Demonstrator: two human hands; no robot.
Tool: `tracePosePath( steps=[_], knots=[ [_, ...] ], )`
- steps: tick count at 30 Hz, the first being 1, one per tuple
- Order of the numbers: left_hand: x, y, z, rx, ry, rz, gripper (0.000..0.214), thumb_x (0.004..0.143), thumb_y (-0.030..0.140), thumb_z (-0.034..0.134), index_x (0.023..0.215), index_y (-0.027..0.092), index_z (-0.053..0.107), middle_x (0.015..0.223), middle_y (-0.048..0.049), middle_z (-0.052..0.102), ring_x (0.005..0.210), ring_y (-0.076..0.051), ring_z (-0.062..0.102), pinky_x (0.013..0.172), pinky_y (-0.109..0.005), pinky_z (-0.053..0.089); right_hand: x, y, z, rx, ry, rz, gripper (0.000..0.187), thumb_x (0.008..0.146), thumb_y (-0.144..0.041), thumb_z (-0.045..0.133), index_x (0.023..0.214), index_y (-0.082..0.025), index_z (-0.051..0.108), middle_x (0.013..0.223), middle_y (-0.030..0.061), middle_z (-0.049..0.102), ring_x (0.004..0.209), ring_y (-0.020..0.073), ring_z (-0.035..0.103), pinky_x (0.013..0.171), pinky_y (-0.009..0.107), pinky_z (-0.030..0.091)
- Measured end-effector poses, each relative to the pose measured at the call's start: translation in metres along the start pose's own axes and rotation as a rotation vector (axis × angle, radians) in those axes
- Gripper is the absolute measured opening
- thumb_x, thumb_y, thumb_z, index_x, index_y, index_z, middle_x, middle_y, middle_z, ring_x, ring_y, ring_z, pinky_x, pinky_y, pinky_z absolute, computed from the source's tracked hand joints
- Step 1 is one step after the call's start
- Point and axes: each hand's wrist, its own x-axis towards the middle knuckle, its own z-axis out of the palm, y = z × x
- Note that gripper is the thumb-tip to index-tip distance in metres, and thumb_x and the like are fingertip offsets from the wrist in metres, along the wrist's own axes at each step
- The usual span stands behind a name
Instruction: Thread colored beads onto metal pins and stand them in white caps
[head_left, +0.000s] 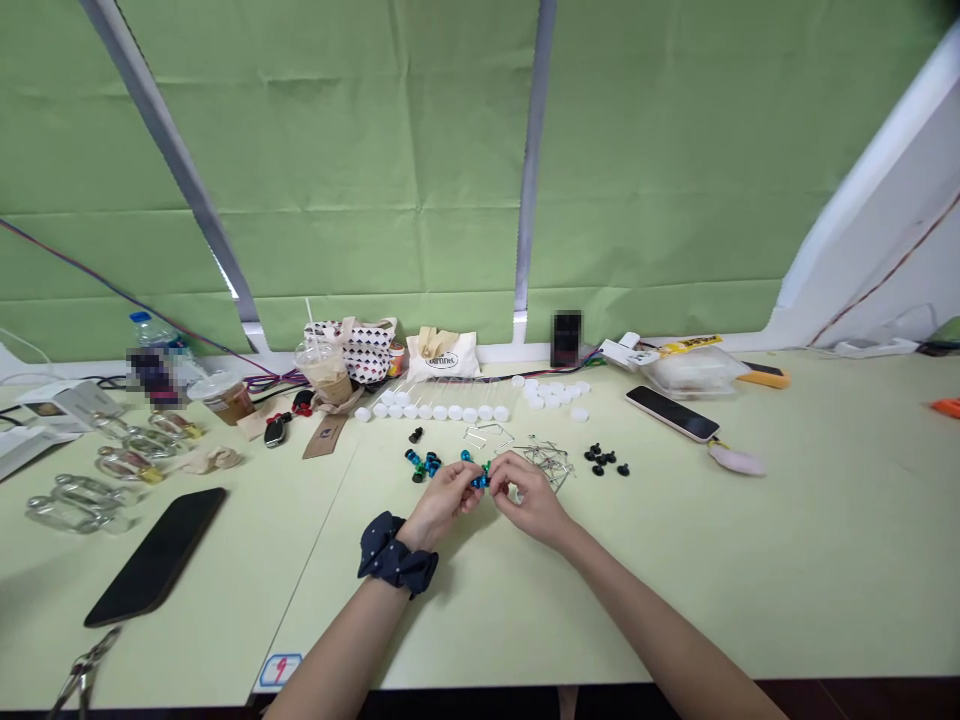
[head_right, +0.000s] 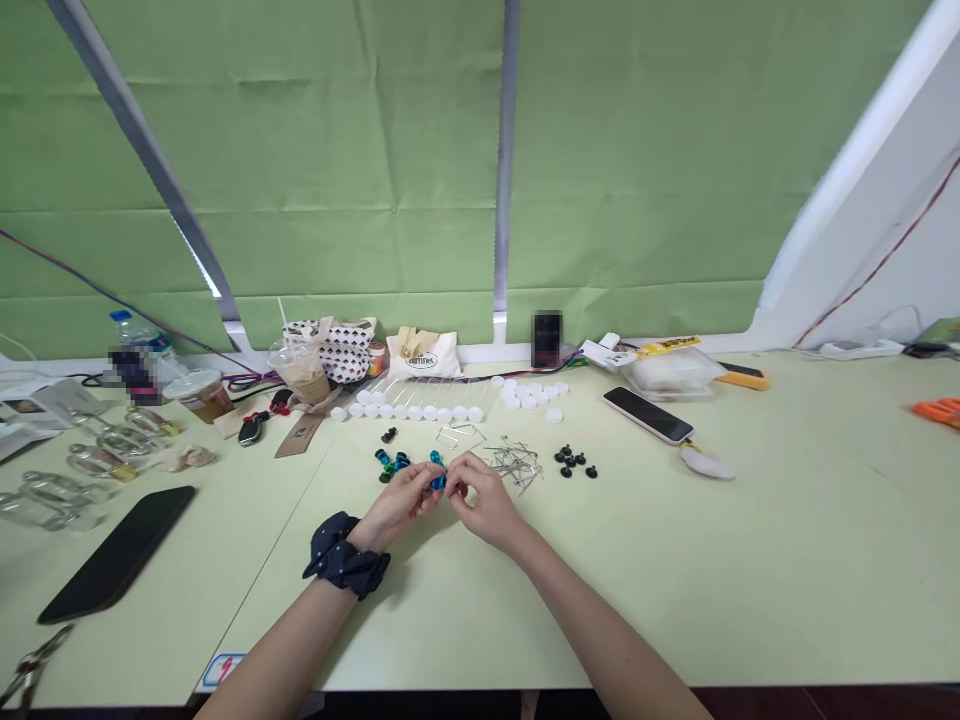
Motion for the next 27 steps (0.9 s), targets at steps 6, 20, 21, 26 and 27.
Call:
tracePosePath(
  steps=[6, 20, 21, 26, 27],
  knots=[
    [0.001, -0.006, 0.000, 0.136, 0.010, 0.098, 0.033, 0.076, 0.045, 0.055, 0.063, 0.015, 0.049, 0.048, 0.0043, 0.051, 0.037, -0.004, 0.037, 0.039, -0.019, 0.023, -0.002, 0.009, 0.003, 0.180, 0.006, 0.392, 0.030, 0.084, -0.043, 0.048, 0.102, -0.020, 0.050, 0.082, 0.0028, 0.057, 0.053, 0.0107, 0.055, 0.043, 0.022, 0.043],
    [0.003, -0.008, 0.000, 0.119, 0.066, 0.069, 0.034, 0.072, 0.043, 0.061, 0.060, 0.016, 0.044, 0.047, 0.0038, 0.051, 0.036, -0.004, 0.035, 0.037, -0.018, 0.020, -0.002, 0.013, 0.003, 0.230, -0.035, 0.468, 0.024, 0.081, -0.043, 0.051, 0.080, -0.018, 0.050, 0.060, -0.0026, 0.050, 0.041, 0.0079, 0.041, 0.040, 0.021, 0.032],
    [0.004, -0.008, -0.001, 0.093, 0.046, 0.026, 0.034, 0.072, 0.043, 0.060, 0.059, 0.016, 0.045, 0.047, 0.0040, 0.049, 0.035, -0.003, 0.032, 0.037, -0.019, 0.018, -0.003, 0.012, 0.003, 0.138, -0.023, 0.362, 0.018, 0.081, -0.036, 0.053, 0.080, -0.019, 0.051, 0.062, -0.0021, 0.050, 0.047, 0.0087, 0.043, 0.044, 0.021, 0.034],
    [0.000, -0.003, -0.002, 0.038, -0.049, -0.046, 0.036, 0.075, 0.048, 0.057, 0.066, 0.014, 0.052, 0.049, 0.0047, 0.046, 0.037, -0.003, 0.031, 0.039, -0.019, 0.018, -0.006, 0.009, 0.001, -0.175, -0.086, 0.014, 0.009, 0.076, -0.013, 0.047, 0.069, -0.018, 0.049, 0.071, 0.0008, 0.051, 0.060, 0.0109, 0.044, 0.055, 0.023, 0.036],
    [-0.003, 0.000, -0.001, 0.044, -0.072, 0.001, 0.036, 0.076, 0.049, 0.055, 0.073, 0.014, 0.054, 0.052, 0.0038, 0.049, 0.040, -0.004, 0.037, 0.041, -0.019, 0.023, -0.005, 0.010, 0.000, -0.178, -0.084, 0.021, 0.010, 0.075, -0.012, 0.047, 0.067, -0.018, 0.048, 0.068, -0.0001, 0.050, 0.058, 0.0106, 0.044, 0.055, 0.022, 0.035]
  ],
)
